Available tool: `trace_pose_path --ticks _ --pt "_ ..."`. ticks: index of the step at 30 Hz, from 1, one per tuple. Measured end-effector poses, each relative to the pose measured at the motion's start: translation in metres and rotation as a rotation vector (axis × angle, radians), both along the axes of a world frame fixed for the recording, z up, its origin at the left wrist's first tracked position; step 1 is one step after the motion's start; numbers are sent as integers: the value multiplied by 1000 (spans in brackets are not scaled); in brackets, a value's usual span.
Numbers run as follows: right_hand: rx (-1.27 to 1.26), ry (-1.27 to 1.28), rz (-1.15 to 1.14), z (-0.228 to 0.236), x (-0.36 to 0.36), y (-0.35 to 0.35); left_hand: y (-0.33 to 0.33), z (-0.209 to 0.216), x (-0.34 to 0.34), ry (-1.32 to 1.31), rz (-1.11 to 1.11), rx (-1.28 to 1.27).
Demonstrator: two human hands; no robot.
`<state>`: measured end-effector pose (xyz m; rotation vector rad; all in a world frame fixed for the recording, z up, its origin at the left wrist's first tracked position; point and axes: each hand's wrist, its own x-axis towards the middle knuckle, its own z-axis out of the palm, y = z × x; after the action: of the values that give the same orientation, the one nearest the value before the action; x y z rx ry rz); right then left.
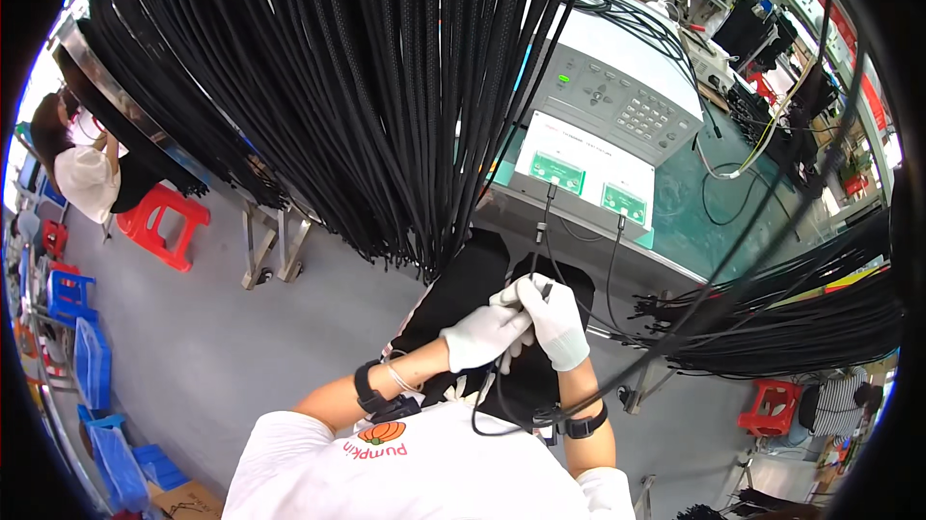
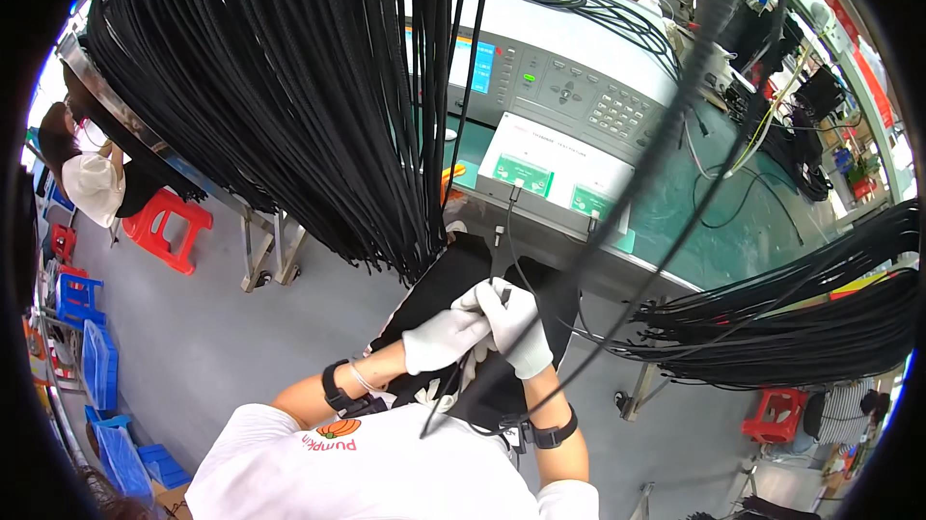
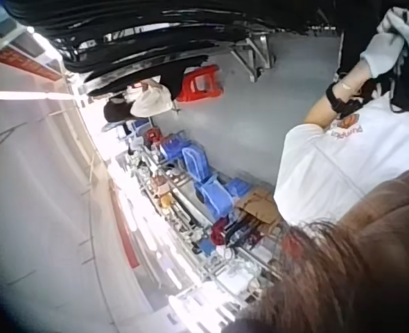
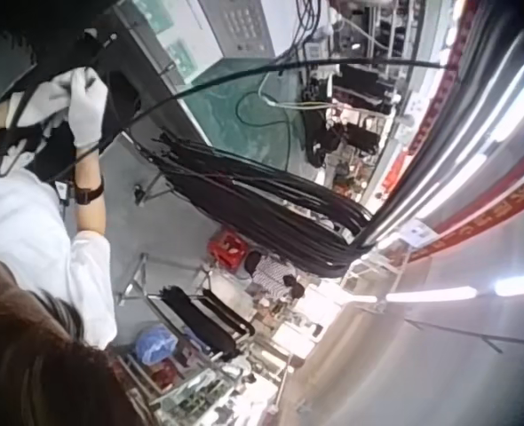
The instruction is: Testing the electrical connectivity of cables using a test machine in a factory.
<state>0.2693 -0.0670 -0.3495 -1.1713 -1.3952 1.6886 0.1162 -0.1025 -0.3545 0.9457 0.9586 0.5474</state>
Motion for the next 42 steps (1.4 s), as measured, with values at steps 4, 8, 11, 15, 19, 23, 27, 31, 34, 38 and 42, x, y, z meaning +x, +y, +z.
trace_pose_path --ticks 4,8,11,15,19,23,27,31,34,38,42 --pt "238 81 -159 13 1 2 22 10 -15 680 424 878" --pt "87 -108 -11 35 4 -4 63 17 -2 59 328 996" --pt "81 -110 -234 50 21 -4 75 23 6 -300 443 492" --pt "511 -476 -724 50 59 25 101 24 9 -357 580 133" --pt "410 -487 -581 29 70 63 124 15 21 -91 512 262" --pt "258 -155 -606 16 63 66 127 13 25 0 522 331" --pt "310 -305 -535 12 62 40 97 8 32 34 479 405" --pt "324 -600 -617 3 69 26 85 -6 32 235 430 744" --pt "464 -581 -676 -3 73 29 97 -11 25 267 446 896" --pt "122 -112 -578 0 75 35 106 -2 27 -216 362 314" --pt "157 -43 -466 6 72 42 107 10 28 -386 369 171"
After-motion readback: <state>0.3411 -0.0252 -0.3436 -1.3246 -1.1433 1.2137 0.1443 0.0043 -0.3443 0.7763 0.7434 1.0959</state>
